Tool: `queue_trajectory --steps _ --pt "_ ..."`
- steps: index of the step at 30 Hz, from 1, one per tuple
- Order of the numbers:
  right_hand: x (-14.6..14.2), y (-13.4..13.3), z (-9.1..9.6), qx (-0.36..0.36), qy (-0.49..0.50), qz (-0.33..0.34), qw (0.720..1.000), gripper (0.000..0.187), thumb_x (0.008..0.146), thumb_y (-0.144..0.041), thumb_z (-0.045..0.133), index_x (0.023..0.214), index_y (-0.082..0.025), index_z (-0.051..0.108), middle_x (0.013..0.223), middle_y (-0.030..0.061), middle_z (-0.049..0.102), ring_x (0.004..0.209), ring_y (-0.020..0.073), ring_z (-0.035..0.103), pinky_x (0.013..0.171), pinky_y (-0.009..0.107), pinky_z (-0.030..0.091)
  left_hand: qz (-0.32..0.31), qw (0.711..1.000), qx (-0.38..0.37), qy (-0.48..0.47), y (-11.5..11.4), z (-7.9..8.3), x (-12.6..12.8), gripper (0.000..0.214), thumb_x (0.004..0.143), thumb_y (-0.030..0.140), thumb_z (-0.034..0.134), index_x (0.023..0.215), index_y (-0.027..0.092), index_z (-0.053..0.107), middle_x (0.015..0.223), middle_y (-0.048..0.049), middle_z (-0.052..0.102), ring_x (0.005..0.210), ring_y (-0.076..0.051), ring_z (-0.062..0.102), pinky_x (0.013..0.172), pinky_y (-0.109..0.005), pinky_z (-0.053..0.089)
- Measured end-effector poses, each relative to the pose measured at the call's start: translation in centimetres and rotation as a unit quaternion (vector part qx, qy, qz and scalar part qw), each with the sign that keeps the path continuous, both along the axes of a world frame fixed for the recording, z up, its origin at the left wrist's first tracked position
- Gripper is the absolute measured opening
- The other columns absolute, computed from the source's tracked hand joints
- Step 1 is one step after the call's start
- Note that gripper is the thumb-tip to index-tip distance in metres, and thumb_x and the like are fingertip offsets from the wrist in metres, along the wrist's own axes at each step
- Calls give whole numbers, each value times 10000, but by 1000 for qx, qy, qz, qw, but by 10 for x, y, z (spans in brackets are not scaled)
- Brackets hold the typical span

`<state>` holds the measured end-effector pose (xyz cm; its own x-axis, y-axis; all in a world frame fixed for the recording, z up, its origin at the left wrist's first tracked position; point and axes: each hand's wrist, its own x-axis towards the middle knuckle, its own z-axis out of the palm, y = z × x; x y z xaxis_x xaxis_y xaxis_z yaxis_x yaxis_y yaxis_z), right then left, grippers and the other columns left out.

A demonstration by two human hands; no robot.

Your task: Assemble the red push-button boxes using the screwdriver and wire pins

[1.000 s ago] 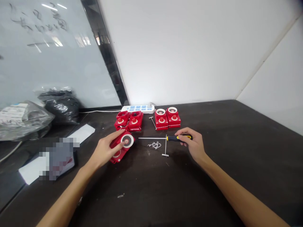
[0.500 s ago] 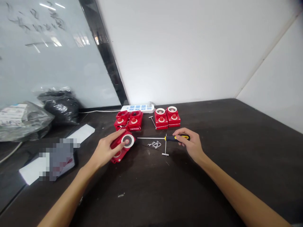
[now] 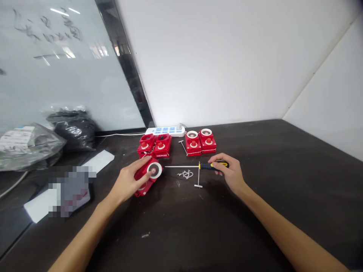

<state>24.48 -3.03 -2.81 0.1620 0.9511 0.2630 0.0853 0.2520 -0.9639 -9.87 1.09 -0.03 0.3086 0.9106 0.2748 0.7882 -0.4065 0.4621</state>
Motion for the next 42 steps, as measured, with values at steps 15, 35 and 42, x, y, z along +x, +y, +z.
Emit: queue_trajectory --steps 15,35,42 --pt "4 -8 8 151 -158 27 975 79 815 -212 599 813 -237 674 856 36 691 823 215 645 791 356 487 6 1000 4 -3 -1 0 1 722 813 699 508 1325 195 584 1335 -101 607 1209 -328 583 1053 -463 438" --pt "1 -8 9 168 -148 29 974 101 841 -169 582 842 -232 661 889 32 689 843 195 647 803 346 483 26 986 -108 -122 16 -16 -25 685 818 623 569 1360 205 550 1349 -98 596 1190 -338 588 1030 -470 446" --pt "1 -7 9 184 -149 36 971 98 829 -141 585 835 -206 657 874 34 685 825 183 647 783 329 484 25 989 -99 -102 14 -13 -23 705 812 638 565 1365 201 546 1349 -102 597 1185 -348 591 1025 -476 451"
